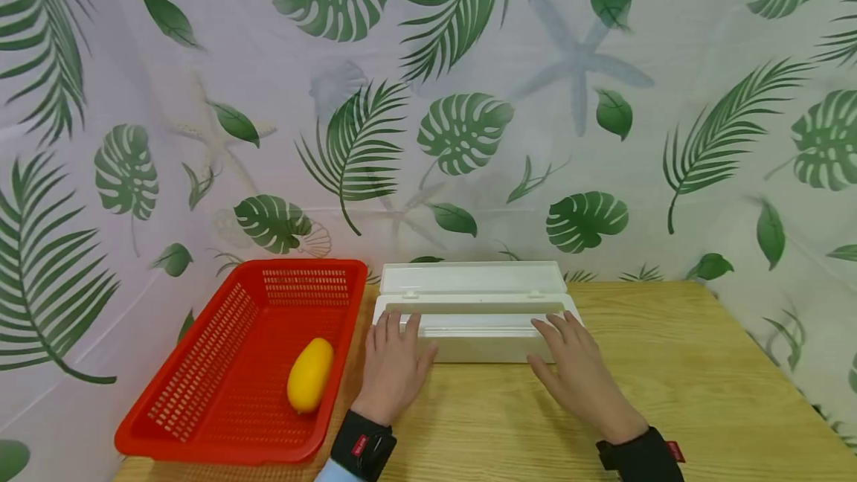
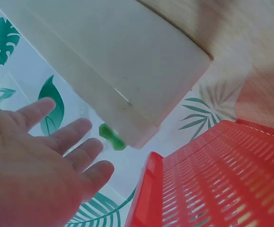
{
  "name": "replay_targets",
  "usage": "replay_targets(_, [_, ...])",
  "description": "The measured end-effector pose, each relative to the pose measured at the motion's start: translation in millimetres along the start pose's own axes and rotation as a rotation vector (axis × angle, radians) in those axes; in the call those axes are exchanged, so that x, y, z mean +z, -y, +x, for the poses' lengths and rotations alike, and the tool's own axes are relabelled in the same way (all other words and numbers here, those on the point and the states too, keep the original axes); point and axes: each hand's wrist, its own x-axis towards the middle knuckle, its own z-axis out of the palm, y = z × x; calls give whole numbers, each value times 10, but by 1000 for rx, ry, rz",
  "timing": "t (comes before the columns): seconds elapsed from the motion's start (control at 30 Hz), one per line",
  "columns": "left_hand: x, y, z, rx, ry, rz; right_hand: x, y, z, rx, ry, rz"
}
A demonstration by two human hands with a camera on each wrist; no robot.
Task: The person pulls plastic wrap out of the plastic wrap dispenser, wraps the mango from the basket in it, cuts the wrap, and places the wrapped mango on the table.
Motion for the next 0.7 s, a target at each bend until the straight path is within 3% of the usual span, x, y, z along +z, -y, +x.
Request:
replay_targets(0.33, [94,47,131,-34,17,-19,102,-136,200,-51,-95,-33])
replay_targets(0.7, [141,99,197,-47,86,40,147,-265,234,60,68,-27])
